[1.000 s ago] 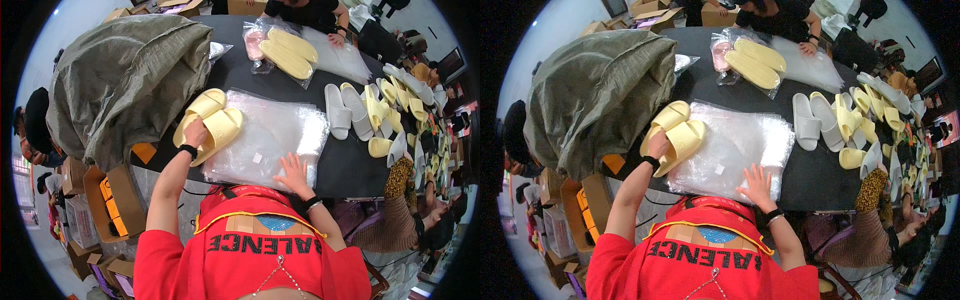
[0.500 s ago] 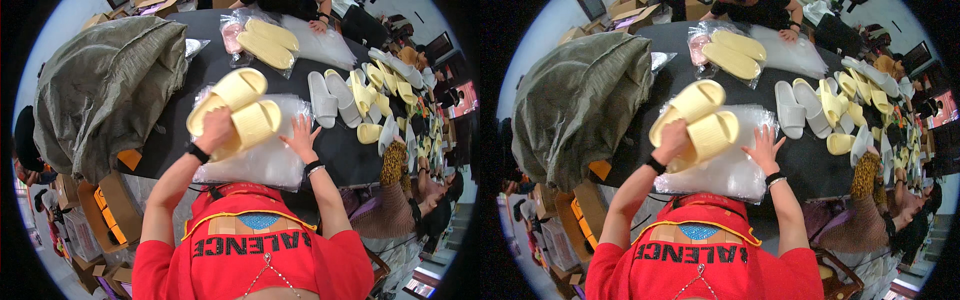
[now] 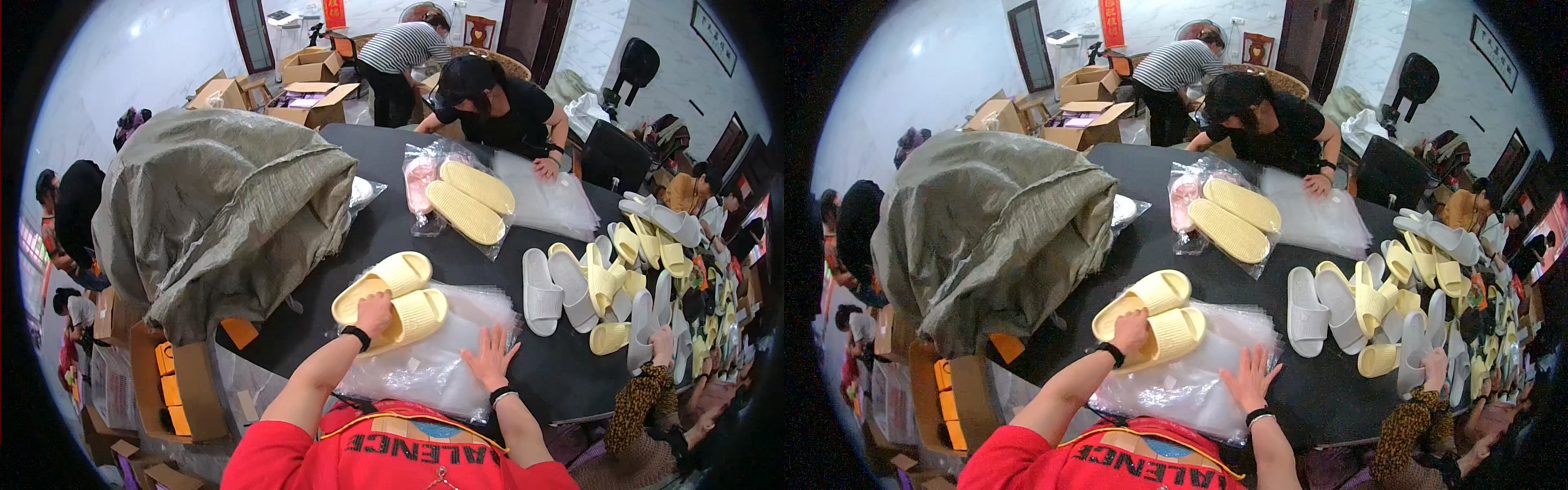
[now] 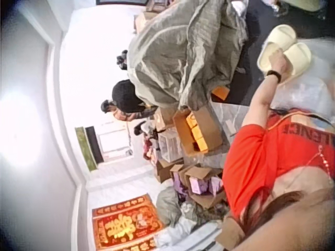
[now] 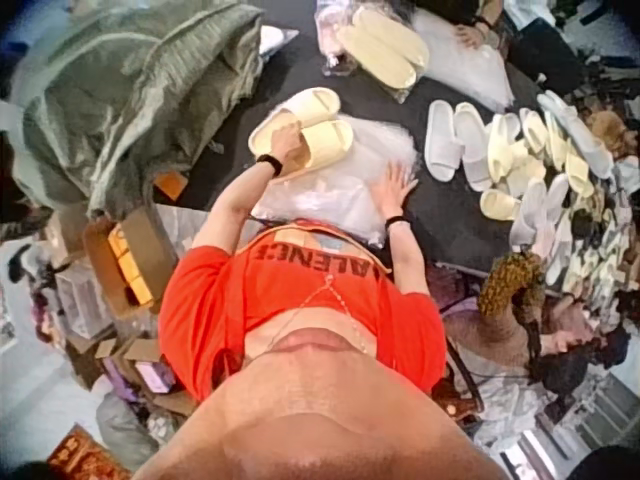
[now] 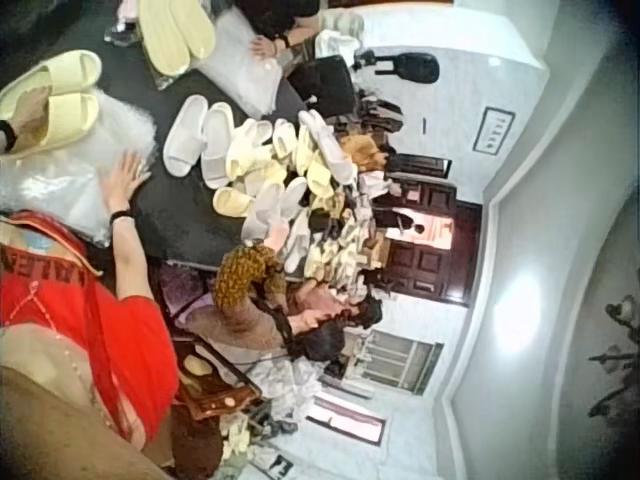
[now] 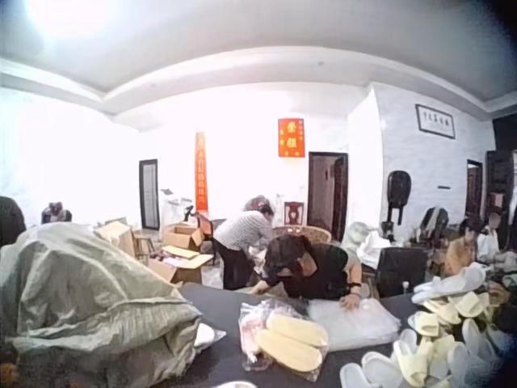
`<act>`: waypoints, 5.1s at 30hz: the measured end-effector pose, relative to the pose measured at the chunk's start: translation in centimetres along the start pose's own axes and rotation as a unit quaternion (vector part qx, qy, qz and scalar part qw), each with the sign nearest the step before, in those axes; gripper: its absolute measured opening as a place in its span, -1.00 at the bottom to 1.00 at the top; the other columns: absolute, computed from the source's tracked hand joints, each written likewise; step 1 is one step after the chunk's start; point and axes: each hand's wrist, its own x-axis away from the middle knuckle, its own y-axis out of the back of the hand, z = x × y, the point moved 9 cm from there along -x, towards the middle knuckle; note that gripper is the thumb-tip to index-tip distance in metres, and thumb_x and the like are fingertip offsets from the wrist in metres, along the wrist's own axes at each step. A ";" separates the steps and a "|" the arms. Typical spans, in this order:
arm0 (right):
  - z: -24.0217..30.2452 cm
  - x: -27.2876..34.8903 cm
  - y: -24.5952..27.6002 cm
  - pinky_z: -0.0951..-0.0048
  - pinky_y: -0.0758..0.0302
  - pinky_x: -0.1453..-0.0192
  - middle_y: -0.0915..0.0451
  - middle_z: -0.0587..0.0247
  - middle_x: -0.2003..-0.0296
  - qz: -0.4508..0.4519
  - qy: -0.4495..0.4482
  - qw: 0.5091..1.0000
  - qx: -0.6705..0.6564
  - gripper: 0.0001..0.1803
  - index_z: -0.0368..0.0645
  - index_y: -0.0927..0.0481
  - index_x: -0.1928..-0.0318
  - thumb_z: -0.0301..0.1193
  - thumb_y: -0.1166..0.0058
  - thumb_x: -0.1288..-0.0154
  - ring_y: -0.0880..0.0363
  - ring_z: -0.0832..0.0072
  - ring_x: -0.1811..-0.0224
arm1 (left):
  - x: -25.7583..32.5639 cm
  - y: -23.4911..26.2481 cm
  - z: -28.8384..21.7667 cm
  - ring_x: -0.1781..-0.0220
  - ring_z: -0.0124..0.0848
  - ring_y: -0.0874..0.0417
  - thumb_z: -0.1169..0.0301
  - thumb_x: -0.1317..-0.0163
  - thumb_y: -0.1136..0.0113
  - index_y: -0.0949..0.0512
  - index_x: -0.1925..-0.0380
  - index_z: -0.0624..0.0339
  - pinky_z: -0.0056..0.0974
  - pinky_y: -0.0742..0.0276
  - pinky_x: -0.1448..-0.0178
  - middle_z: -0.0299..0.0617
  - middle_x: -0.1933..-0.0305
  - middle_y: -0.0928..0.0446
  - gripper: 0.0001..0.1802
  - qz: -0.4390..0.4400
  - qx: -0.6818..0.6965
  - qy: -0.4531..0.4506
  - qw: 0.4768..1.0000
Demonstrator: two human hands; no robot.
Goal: Placing pairs of shoes into clear plastic bags for packaging.
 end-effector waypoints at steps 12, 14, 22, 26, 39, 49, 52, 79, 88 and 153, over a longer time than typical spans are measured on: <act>2.5 2.0 1.9 -0.37 0.50 -0.21 0.05 0.01 -0.31 0.033 0.054 0.998 0.031 -0.21 0.03 -0.18 -0.25 0.17 0.13 -0.08 0.21 0.09 -0.38 | 1.4 5.7 9.5 0.36 0.06 -0.53 0.40 -0.06 0.11 -0.39 0.33 0.29 0.03 -0.39 0.31 0.11 0.42 -0.51 -0.79 -0.082 0.084 0.110 0.987; 6.1 4.6 0.9 -0.41 0.50 -0.19 -0.02 0.03 -0.29 0.024 0.164 0.986 0.005 -0.21 0.05 -0.21 -0.24 0.20 0.16 -0.06 0.16 0.09 -0.37 | 2.1 6.9 6.1 0.36 0.06 -0.52 0.38 -0.07 0.08 -0.40 0.37 0.29 0.04 -0.38 0.31 0.12 0.43 -0.50 -0.80 -0.064 0.126 0.061 0.988; 9.3 8.3 -6.6 0.11 0.11 -0.37 -0.18 0.11 -0.23 0.089 0.272 0.948 -0.137 -0.30 0.00 -0.26 -0.20 0.14 0.15 -0.16 -0.06 0.19 -0.30 | 8.7 4.0 -9.6 0.33 -0.16 -0.55 0.39 0.05 -0.04 -0.38 0.40 0.20 -0.08 -0.40 0.27 -0.10 0.42 -0.50 -0.81 0.066 0.014 -0.214 0.974; 6.2 8.7 -14.9 0.08 0.44 -0.40 -0.14 0.26 -0.26 0.333 0.085 0.747 -0.569 -0.11 0.06 -0.06 -0.29 0.13 -0.07 -0.01 0.14 0.37 -0.37 | 9.3 -0.7 -9.3 0.29 -0.11 -0.54 0.42 0.03 0.01 -0.36 0.37 0.20 -0.05 -0.42 0.24 -0.05 0.40 -0.49 -0.82 0.117 0.030 -0.207 0.971; 8.6 8.2 -5.5 -0.38 0.47 -0.20 -0.06 0.12 -0.29 0.071 0.213 0.970 -0.093 -0.25 -0.01 -0.22 -0.23 0.18 0.20 -0.14 0.08 0.19 -0.36 | 5.6 3.1 3.2 0.25 -0.15 -0.53 0.45 0.05 -0.04 -0.40 0.37 0.18 -0.09 -0.44 0.25 -0.11 0.38 -0.50 -0.81 0.018 -0.087 -0.043 0.995; 7.3 5.3 5.6 0.35 -0.25 -0.20 -0.08 -0.07 -0.25 -0.032 0.036 0.871 -0.490 -0.28 -0.18 -0.01 -0.29 -0.22 0.01 -0.20 -0.28 0.27 -0.19 | 9.2 7.3 -10.2 0.34 -0.18 -0.48 0.50 0.18 -0.07 -0.38 0.51 0.18 -0.16 -0.35 0.27 -0.16 0.49 -0.43 -0.85 0.032 -0.031 -0.291 0.956; 6.3 5.8 5.7 0.42 -0.32 -0.10 -0.30 -0.05 -0.13 -0.004 0.012 0.918 -0.395 -0.40 -0.22 -0.20 -0.19 -0.38 -0.02 -0.13 -0.37 0.31 -0.10 | 9.7 7.5 -13.2 0.36 -0.21 -0.47 0.50 0.18 -0.08 -0.40 0.51 0.16 -0.18 -0.34 0.27 -0.18 0.51 -0.42 -0.85 0.023 -0.014 -0.327 0.945; 0.4 6.0 8.3 0.55 -0.30 -0.09 -0.48 0.25 0.08 -0.134 -0.053 0.683 -0.716 -0.68 -0.27 -0.38 0.09 -0.68 0.12 -0.09 -0.39 0.58 0.02 | 5.4 9.1 -5.1 0.01 -0.44 -0.40 0.28 -0.24 -0.03 -0.20 -0.12 0.32 -0.38 -0.30 -0.06 -0.12 0.02 -0.38 -0.48 0.011 0.544 -0.006 0.839; 3.1 6.1 9.3 0.54 -0.30 -0.10 -0.46 0.23 0.05 -0.033 -0.026 0.659 -0.751 -0.59 -0.24 -0.33 0.00 -0.66 0.03 -0.08 -0.40 0.55 -0.01 | 5.1 9.4 -4.6 0.06 -0.46 -0.47 0.40 -0.08 -0.18 -0.26 -0.12 0.27 -0.39 -0.35 -0.04 -0.17 0.09 -0.47 -0.42 0.129 0.619 0.034 0.774; -2.6 3.3 3.4 0.16 0.01 -0.33 0.18 -0.06 -0.32 -0.020 -0.136 0.984 -0.109 -0.18 -0.09 0.02 -0.31 -0.32 -0.12 -0.09 0.14 0.06 -0.35 | 16.8 23.4 20.8 -0.16 -0.07 -0.21 0.40 0.09 -0.22 -0.41 0.07 0.05 -0.07 -0.14 -0.16 -0.06 -0.07 -0.28 -0.52 -0.374 -0.119 0.188 0.900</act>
